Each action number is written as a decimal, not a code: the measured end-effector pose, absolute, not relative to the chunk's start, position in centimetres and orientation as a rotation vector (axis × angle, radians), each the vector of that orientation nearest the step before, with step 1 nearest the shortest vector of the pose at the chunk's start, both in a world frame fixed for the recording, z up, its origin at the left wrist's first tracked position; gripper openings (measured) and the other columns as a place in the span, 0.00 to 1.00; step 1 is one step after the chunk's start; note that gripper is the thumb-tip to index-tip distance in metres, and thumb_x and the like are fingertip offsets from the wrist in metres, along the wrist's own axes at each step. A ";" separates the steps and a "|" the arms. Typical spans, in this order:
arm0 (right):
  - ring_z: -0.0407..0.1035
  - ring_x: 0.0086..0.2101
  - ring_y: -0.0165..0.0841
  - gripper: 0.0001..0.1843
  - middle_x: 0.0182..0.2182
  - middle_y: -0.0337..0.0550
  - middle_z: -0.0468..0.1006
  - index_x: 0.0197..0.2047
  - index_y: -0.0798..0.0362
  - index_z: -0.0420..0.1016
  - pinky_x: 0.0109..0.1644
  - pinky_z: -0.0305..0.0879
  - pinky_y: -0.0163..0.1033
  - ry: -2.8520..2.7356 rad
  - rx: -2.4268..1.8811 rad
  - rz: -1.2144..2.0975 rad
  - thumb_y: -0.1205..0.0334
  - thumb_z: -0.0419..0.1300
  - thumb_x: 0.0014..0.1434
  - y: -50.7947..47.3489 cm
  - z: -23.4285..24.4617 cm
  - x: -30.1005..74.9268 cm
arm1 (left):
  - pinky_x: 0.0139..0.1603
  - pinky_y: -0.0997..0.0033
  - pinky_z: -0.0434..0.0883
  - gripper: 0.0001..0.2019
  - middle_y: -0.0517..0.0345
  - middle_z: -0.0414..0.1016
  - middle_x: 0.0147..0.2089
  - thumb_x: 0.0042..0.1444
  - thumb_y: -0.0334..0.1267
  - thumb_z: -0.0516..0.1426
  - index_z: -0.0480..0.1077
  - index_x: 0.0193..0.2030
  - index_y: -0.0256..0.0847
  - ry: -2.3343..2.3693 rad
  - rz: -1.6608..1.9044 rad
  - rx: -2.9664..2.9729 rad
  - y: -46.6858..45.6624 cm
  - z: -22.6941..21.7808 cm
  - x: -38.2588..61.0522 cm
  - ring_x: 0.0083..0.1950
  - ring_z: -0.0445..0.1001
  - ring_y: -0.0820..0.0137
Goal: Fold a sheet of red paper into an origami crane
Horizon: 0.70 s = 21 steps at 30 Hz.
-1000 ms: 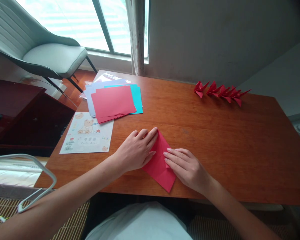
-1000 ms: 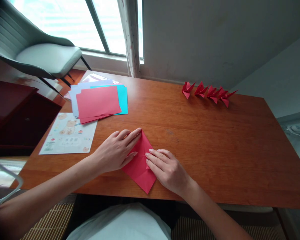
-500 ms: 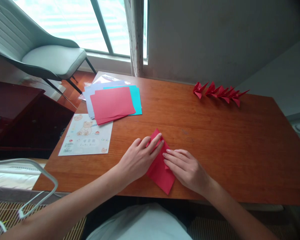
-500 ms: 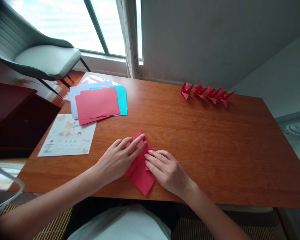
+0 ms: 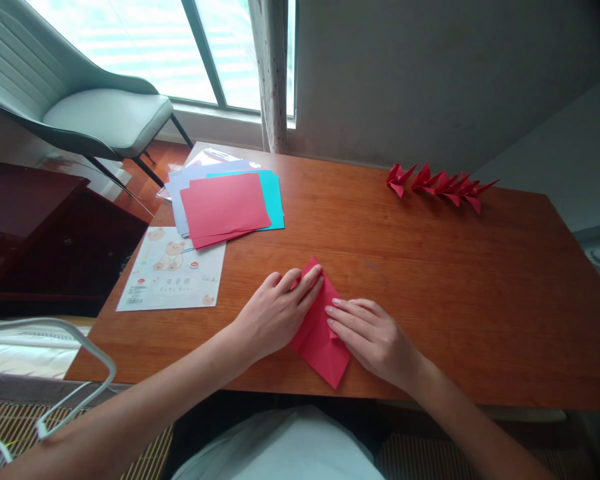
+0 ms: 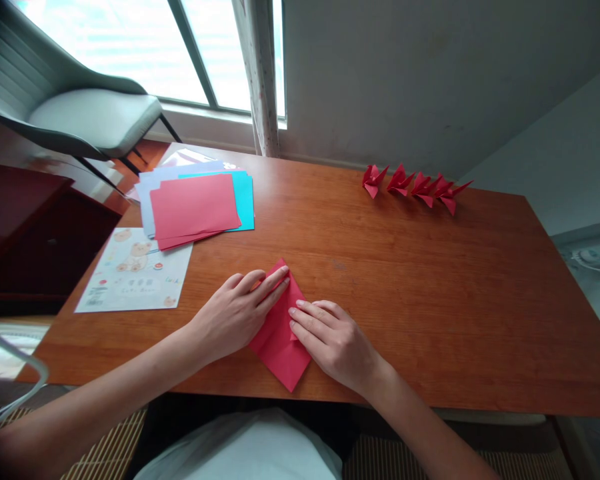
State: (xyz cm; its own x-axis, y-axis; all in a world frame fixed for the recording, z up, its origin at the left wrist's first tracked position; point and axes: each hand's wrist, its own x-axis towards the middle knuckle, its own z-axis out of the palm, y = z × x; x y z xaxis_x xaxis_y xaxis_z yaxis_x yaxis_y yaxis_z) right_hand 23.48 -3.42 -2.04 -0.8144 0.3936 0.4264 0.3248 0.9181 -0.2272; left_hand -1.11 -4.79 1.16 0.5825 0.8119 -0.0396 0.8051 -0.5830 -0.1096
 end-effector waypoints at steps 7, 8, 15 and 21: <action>0.71 0.59 0.42 0.13 0.57 0.49 0.79 0.53 0.57 0.77 0.59 0.71 0.50 -2.596 -0.523 0.193 0.72 0.58 0.67 -3.4 -1.9 23.4 | 0.47 0.59 0.67 0.26 0.51 0.55 0.76 0.68 0.35 0.47 0.59 0.71 0.35 -1.414 0.151 -2.744 -4.5 1.5 -1.1 0.60 0.64 0.56; 0.71 0.59 0.42 0.13 0.57 0.49 0.79 0.53 0.57 0.77 0.59 0.71 0.50 -2.593 -0.526 0.195 0.72 0.58 0.67 -3.4 -1.9 23.4 | 0.47 0.59 0.67 0.26 0.51 0.55 0.76 0.68 0.35 0.47 0.59 0.72 0.35 -1.420 0.154 -2.750 -4.5 1.6 -1.1 0.60 0.64 0.56; 0.71 0.59 0.42 0.13 0.56 0.48 0.79 0.52 0.58 0.78 0.60 0.70 0.50 -2.594 -0.528 0.200 0.73 0.59 0.66 -3.4 -2.0 23.4 | 0.51 0.57 0.66 0.26 0.46 0.53 0.76 0.69 0.39 0.47 0.57 0.72 0.34 -1.407 0.144 -2.829 -4.3 2.1 -1.5 0.61 0.63 0.54; 0.72 0.59 0.42 0.13 0.56 0.50 0.79 0.52 0.57 0.78 0.60 0.70 0.50 -2.579 -0.523 0.209 0.73 0.59 0.65 -3.5 -1.9 23.4 | 0.55 0.56 0.65 0.26 0.43 0.53 0.76 0.69 0.48 0.47 0.58 0.70 0.40 -1.330 0.115 -2.966 -3.9 3.2 -2.3 0.62 0.63 0.53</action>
